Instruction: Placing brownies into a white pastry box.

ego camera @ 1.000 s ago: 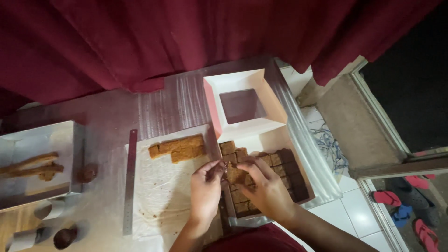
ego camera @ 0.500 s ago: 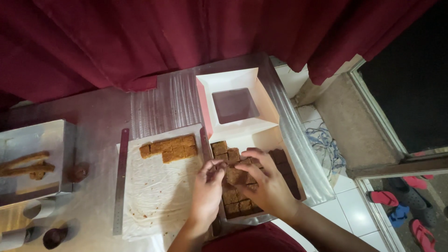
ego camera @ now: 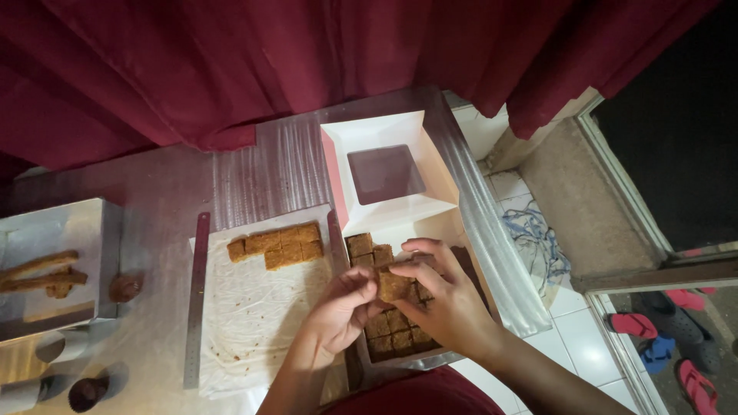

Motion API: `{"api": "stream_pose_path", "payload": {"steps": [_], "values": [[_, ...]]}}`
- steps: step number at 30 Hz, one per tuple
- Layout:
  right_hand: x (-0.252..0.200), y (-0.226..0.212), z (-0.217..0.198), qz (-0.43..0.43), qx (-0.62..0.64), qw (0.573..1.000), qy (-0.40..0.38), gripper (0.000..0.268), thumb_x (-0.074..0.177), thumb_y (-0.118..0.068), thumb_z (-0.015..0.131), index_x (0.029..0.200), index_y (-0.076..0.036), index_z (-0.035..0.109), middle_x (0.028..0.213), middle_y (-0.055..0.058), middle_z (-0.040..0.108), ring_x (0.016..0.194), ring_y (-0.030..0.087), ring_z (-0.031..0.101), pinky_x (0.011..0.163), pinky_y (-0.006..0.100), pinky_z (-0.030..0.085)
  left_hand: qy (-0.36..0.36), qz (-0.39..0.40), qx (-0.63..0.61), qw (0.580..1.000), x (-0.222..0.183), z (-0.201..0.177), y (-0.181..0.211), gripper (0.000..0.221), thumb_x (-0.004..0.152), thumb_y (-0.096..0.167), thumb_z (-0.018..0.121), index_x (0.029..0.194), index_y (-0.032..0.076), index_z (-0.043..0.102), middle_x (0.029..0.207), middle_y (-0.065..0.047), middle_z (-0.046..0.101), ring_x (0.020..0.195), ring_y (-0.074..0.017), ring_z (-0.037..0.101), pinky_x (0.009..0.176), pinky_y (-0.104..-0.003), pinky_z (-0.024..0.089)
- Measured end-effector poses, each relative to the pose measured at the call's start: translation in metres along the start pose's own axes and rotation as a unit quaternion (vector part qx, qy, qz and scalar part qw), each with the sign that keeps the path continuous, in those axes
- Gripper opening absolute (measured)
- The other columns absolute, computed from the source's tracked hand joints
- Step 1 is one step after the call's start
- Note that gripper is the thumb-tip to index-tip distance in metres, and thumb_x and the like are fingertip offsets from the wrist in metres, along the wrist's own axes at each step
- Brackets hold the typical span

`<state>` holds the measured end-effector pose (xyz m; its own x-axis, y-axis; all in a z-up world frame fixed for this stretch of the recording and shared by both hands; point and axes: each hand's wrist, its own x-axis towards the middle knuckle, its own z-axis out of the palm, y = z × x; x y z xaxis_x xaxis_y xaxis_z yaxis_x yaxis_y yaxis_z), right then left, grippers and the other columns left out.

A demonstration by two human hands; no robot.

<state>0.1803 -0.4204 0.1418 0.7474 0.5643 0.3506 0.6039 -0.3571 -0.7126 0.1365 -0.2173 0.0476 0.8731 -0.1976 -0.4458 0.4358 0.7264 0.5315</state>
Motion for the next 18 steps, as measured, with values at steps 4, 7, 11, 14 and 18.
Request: {"api": "stream_pose_path", "payload": {"steps": [4,7,11,14,18], "values": [[0.002,-0.003,-0.004,0.009,0.002,1.0,-0.009,0.045,0.073,-0.006,0.086,0.115,-0.009,0.068,0.137,0.013,0.052,0.112,0.025,0.069,0.093,0.036,0.059,-0.045,0.001,0.007,0.999,0.014,-0.014,-0.009,0.007,0.094,0.0,0.064,0.099,0.003,0.06,0.11,-0.015,0.069,0.101,-0.0242,0.072,0.088,-0.036,0.064],[0.002,-0.004,-0.006,0.02,0.005,1.0,-0.014,0.044,0.073,-0.006,0.085,0.113,-0.008,0.067,0.136,0.013,0.052,0.115,0.026,0.067,0.094,0.037,0.058,-0.077,-0.006,0.017,0.997,0.017,-0.012,-0.007,0.014,0.094,-0.002,0.066,0.105,0.003,0.058,0.114,-0.016,0.066,0.106,-0.0265,0.07,0.092,-0.039,0.063],[0.0,0.0,-0.006,0.001,0.004,1.0,-0.016,0.073,0.067,-0.014,0.093,0.13,-0.008,0.056,0.139,0.015,0.054,0.128,0.033,0.058,0.103,0.041,0.053,-0.131,-0.001,-0.021,0.991,0.009,0.013,-0.001,0.03,0.094,0.003,0.064,0.123,0.006,0.055,0.124,-0.017,0.063,0.112,-0.0302,0.067,0.092,-0.046,0.06],[-0.005,0.012,0.001,-0.015,0.057,0.998,-0.023,0.103,0.063,-0.02,0.097,0.147,-0.007,0.038,0.144,0.019,0.052,0.134,0.035,0.054,0.109,0.044,0.048,-0.127,0.0,-0.05,0.991,0.007,0.024,-0.004,0.04,0.094,0.006,0.06,0.133,0.008,0.052,0.127,-0.016,0.063,0.113,-0.0306,0.067,0.092,-0.046,0.061],[-0.01,0.025,0.009,0.037,0.099,0.994,0.028,0.112,0.065,-0.016,0.096,0.152,-0.005,0.026,0.148,0.022,0.048,0.131,0.031,0.057,0.108,0.042,0.049,-0.123,-0.009,-0.06,0.991,0.021,0.015,-0.018,0.043,0.099,0.008,0.055,0.142,0.006,0.046,0.128,-0.018,0.062,0.114,-0.0299,0.067,0.091,-0.043,0.061]]}}
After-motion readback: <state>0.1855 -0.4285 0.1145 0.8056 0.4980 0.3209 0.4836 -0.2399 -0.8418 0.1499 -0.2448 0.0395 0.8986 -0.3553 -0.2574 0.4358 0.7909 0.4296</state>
